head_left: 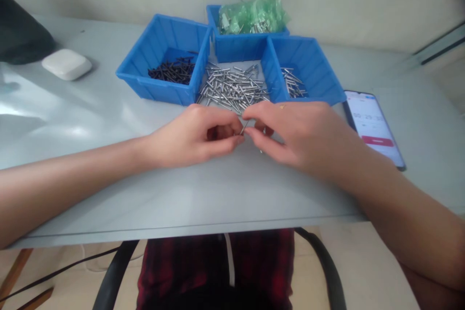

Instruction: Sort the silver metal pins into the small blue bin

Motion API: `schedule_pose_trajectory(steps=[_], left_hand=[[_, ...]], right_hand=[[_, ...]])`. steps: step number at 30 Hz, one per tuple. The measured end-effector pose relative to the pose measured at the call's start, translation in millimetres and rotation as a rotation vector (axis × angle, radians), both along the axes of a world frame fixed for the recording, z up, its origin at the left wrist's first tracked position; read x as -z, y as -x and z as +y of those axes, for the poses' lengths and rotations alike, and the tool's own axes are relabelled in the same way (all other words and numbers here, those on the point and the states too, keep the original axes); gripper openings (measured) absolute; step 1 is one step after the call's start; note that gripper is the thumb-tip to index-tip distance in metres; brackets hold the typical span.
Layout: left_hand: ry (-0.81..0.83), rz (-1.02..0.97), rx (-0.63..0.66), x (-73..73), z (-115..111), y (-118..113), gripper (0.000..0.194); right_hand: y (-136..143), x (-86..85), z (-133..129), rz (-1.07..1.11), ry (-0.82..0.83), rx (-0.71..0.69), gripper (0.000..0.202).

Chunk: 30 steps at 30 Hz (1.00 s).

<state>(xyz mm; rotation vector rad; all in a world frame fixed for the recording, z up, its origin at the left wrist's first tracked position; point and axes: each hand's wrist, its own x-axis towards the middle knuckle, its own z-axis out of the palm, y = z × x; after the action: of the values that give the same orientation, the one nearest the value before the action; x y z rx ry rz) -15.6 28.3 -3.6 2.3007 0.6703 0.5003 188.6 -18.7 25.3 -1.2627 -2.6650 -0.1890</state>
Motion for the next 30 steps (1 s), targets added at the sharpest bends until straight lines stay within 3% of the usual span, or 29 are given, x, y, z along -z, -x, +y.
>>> schedule_pose_trajectory(steps=[10,30], left_hand=[[0.073,-0.064,-0.039,-0.9,0.6,0.9,0.017],[0.022,-0.016,-0.016,0.0,1.0,0.9,0.016]], right_hand=[[0.1,2.5,2.1,-0.039,0.01,-0.01,0.024],[-0.2,1.8,2.9,-0.083,0.085,-0.046,0.019]])
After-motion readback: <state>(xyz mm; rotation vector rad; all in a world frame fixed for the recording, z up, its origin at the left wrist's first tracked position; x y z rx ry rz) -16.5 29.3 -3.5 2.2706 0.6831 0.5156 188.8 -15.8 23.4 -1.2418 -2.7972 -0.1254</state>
